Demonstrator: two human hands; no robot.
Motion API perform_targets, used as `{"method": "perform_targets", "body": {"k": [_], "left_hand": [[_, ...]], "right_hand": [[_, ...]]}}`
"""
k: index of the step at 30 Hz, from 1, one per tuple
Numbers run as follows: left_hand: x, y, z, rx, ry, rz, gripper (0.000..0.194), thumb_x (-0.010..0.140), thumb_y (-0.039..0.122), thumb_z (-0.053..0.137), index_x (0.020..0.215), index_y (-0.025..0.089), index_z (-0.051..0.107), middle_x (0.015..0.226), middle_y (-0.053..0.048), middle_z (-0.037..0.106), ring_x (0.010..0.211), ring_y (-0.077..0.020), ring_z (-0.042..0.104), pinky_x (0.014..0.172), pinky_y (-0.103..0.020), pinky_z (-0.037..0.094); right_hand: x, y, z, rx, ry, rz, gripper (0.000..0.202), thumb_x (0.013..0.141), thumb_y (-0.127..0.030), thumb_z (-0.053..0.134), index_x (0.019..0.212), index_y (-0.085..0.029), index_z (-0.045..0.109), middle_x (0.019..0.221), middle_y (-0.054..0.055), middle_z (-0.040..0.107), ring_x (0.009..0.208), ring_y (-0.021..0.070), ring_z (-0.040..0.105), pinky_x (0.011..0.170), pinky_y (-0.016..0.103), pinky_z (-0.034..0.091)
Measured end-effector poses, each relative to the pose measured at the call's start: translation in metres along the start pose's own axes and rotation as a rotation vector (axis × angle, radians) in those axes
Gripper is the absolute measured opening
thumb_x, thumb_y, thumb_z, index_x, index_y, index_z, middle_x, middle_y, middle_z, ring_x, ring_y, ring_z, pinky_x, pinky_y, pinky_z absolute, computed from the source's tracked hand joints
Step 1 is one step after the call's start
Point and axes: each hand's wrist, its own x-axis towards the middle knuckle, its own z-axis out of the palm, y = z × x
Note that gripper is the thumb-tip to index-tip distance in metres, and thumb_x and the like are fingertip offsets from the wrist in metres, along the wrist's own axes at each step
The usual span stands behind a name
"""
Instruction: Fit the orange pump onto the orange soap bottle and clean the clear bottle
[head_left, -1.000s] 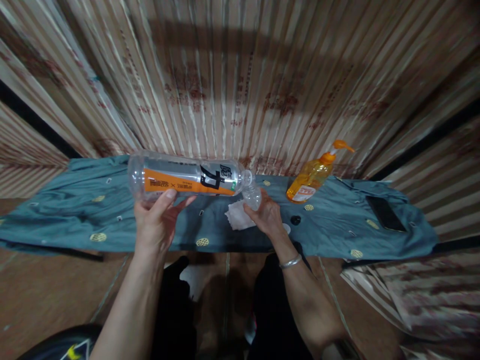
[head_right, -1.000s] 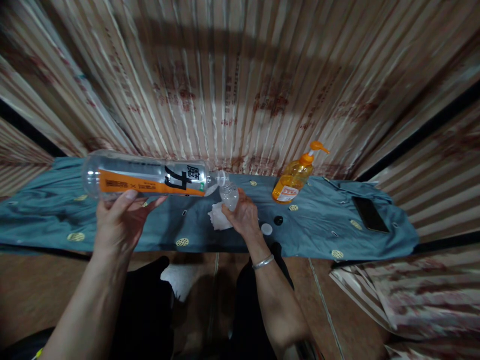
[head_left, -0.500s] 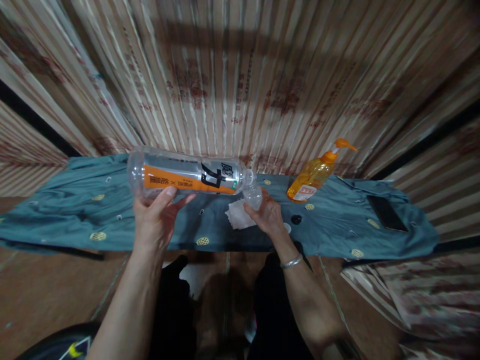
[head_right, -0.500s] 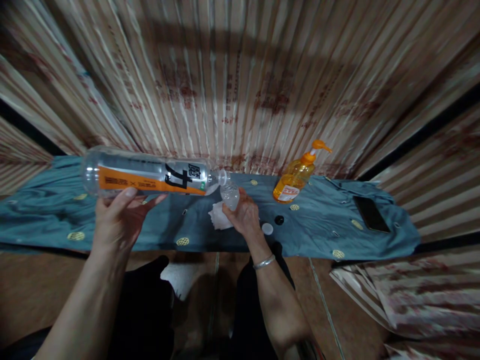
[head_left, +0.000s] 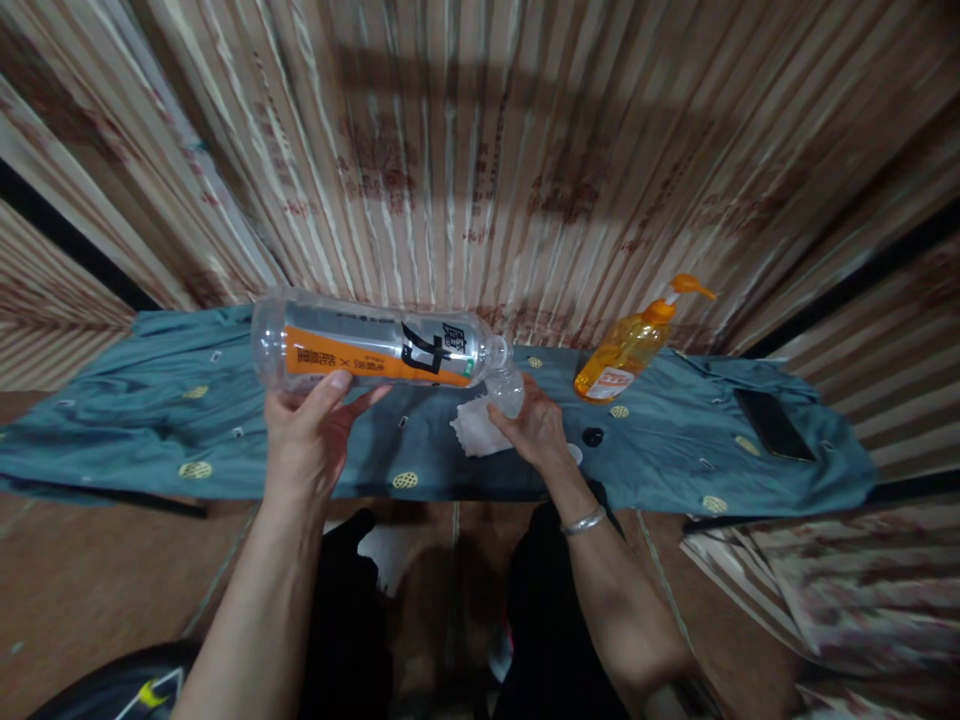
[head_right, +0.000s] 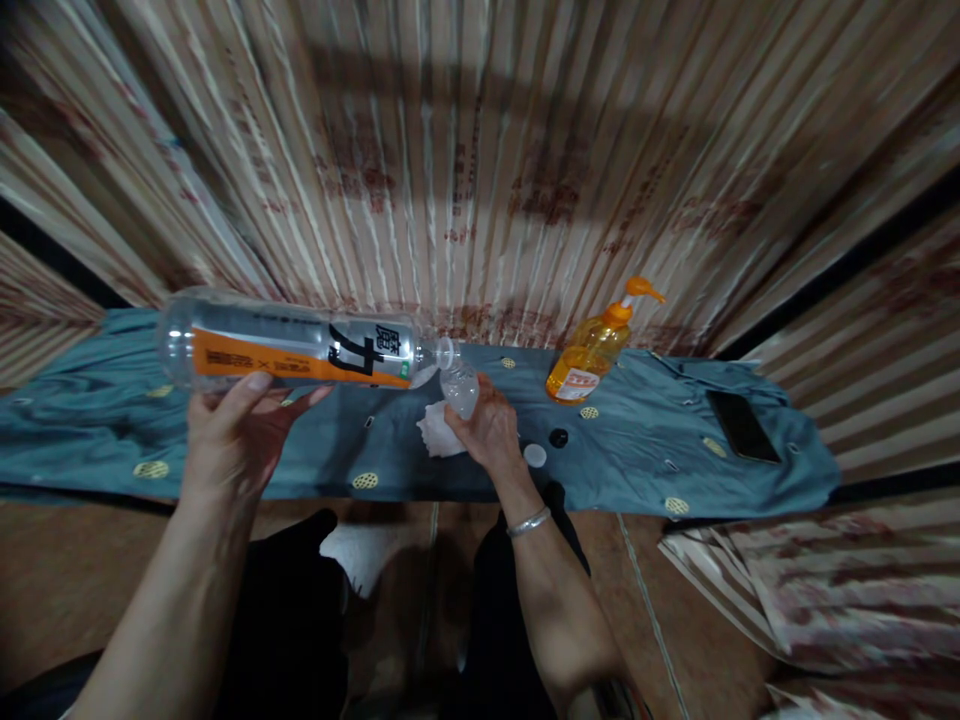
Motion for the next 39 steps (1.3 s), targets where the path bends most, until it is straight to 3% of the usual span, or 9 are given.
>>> {"method": "perform_targets", "body": {"k": [13,26,39], "left_hand": [[0.0008,-0.006,-0.005,-0.007,-0.033,0.026,0.043,0.055,0.036,0.094,0.094,0.032,0.075,0.095,0.001,0.075,0.087,-0.0224,0.072,0.066,-0.037,0.067],[0.0012,-0.0047,0.004,-0.079,0.049,-0.009,0.056,0.039,0.035,0.1,0.087,0.024,0.074,0.086,0.001,0.075,0.081,-0.0193,0.072,0.062,-0.032,0.066],[0.0021,-0.0066,0.0002,-0.087,0.017,0.014,0.059,0.046,0.032,0.099,0.098,0.026,0.072,0.085,0.001,0.074,0.078,-0.0195,0.073,0.068,-0.037,0.067]], "right_hand": [[-0.0006,0.0006,-0.0012,-0.006,-0.006,-0.003,0.061,0.084,-0.035,0.07,0.137,-0.008,0.054,0.115,0.019,0.078,0.107,0.0326,0.075,0.093,0.041,0.058],[-0.0008,0.0034,0.0008,-0.014,-0.005,-0.001,0.064,0.085,-0.036,0.07,0.139,-0.006,0.052,0.113,0.02,0.077,0.107,0.0334,0.075,0.093,0.041,0.058],[-0.0007,0.0041,0.0027,-0.024,0.001,-0.005,0.064,0.085,-0.037,0.07,0.138,-0.005,0.052,0.112,0.021,0.078,0.104,0.034,0.076,0.092,0.043,0.059]]}}
